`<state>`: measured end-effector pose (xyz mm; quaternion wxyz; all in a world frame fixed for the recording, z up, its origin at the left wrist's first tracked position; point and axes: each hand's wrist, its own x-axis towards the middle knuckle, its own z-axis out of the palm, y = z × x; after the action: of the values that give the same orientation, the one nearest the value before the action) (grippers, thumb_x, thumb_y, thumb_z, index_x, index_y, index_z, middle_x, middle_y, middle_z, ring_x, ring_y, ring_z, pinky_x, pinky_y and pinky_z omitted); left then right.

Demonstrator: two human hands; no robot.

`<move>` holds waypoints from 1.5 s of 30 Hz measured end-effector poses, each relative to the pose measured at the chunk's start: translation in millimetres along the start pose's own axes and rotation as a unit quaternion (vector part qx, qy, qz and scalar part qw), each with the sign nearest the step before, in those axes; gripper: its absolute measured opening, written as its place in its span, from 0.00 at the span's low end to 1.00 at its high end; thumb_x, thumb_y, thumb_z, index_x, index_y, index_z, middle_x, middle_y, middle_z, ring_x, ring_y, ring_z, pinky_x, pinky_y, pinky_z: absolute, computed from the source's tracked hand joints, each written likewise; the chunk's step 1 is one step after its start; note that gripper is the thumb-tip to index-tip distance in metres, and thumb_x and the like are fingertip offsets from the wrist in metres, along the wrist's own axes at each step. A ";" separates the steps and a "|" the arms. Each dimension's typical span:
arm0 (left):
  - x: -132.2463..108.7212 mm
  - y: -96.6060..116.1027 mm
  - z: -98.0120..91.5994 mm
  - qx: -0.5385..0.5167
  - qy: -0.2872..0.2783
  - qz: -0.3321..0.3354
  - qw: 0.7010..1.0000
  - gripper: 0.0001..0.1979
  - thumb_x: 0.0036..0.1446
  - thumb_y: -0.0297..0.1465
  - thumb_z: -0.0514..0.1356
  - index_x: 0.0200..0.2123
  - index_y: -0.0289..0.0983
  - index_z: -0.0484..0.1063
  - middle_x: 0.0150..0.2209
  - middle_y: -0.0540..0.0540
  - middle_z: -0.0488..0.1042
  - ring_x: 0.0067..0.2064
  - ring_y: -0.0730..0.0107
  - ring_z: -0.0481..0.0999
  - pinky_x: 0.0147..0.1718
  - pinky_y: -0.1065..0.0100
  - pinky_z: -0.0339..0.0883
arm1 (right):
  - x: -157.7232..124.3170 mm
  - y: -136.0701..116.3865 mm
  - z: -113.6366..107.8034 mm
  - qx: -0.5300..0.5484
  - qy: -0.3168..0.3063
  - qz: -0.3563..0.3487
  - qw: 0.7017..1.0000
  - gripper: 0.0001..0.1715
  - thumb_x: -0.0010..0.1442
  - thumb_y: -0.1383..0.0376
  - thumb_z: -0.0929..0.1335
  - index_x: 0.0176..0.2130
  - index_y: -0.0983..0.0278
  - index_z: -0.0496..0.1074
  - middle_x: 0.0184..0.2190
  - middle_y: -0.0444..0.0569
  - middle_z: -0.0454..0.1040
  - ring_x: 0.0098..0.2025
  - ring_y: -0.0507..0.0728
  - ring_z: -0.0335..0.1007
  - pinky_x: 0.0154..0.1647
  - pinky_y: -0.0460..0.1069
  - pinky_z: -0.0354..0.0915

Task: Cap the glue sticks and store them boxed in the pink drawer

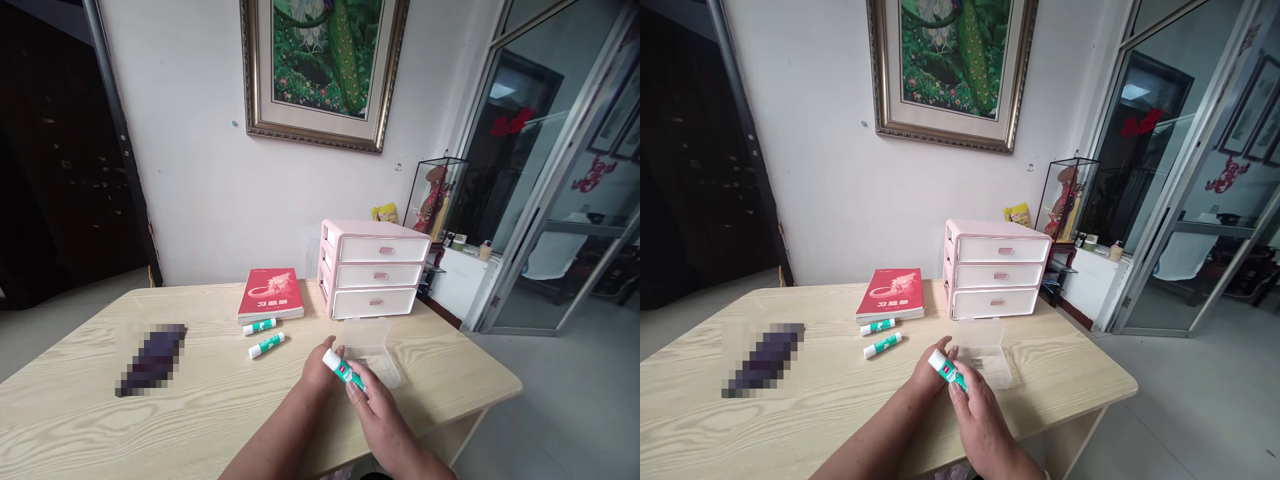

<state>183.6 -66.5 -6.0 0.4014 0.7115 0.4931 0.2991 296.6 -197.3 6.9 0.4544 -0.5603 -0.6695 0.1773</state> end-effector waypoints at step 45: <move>-5.3 -100.4 -161.8 0.298 0.115 0.045 0.946 0.13 0.52 0.36 0.63 0.42 0.43 0.78 0.46 0.43 0.77 0.51 0.54 0.72 0.49 0.61 0.64 | 122.6 3.9 125.7 -0.138 -0.147 -0.119 0.972 0.18 0.53 0.70 0.68 0.46 0.59 0.74 0.45 0.51 0.72 0.52 0.60 0.65 0.58 0.54 0.59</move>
<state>2.5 -7.5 -12.3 0.0974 0.7809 0.5699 0.2365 202.4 -50.3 -11.7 0.2868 -0.5018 -0.8088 0.1086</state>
